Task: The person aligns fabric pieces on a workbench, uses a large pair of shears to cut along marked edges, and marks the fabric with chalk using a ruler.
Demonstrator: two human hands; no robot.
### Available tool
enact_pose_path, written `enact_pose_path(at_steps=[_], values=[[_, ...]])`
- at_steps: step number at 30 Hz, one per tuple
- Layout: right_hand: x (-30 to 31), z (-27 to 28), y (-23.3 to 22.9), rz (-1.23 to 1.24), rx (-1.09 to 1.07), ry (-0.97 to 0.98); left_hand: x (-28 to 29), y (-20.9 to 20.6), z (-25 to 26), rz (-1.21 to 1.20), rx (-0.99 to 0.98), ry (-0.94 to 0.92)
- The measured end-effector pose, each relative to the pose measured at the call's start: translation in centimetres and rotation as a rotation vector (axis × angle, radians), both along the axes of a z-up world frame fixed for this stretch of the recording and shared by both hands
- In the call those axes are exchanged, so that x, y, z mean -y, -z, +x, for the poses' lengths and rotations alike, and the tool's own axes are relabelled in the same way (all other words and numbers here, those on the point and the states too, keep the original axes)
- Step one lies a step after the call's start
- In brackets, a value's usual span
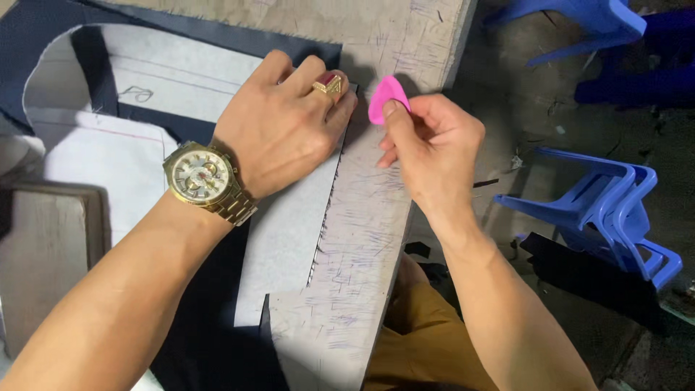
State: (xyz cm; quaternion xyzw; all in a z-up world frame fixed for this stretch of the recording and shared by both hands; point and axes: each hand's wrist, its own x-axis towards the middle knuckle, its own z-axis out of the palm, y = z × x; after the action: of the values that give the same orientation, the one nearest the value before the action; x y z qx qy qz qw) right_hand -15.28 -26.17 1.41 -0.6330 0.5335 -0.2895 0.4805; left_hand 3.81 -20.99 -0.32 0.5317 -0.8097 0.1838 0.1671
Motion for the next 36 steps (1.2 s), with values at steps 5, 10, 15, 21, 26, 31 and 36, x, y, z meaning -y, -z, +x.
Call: enact_pose_path(at_steps=[5,10,15,21,26,31,36], values=[[1.6,1.7,0.5,0.05,-0.048,0.026,0.7,0.5,0.3,0.054,-0.094,0.063],[1.6,2.0,0.7,0.064,-0.07,0.044,1.0,0.6,0.9,0.055,-0.142,0.086],[1.5,2.3,0.8,0.07,-0.086,0.09,1.4,0.7,0.6,0.072,-0.113,0.062],[1.2,2.8,0.0,0.048,-0.111,0.074,1.4,1.0,0.6,-0.007,-0.113,0.088],[1.2,2.9,0.8,0.067,-0.106,0.117,1.4,1.0,1.2,0.029,-0.13,0.101],[0.9,3.1,0.6,0.025,-0.123,0.104,1.3,1.2,1.2,0.007,-0.155,0.112],[0.9,3.1,0.6,0.016,-0.136,0.099,1.3,1.1,1.2,0.008,-0.164,0.108]])
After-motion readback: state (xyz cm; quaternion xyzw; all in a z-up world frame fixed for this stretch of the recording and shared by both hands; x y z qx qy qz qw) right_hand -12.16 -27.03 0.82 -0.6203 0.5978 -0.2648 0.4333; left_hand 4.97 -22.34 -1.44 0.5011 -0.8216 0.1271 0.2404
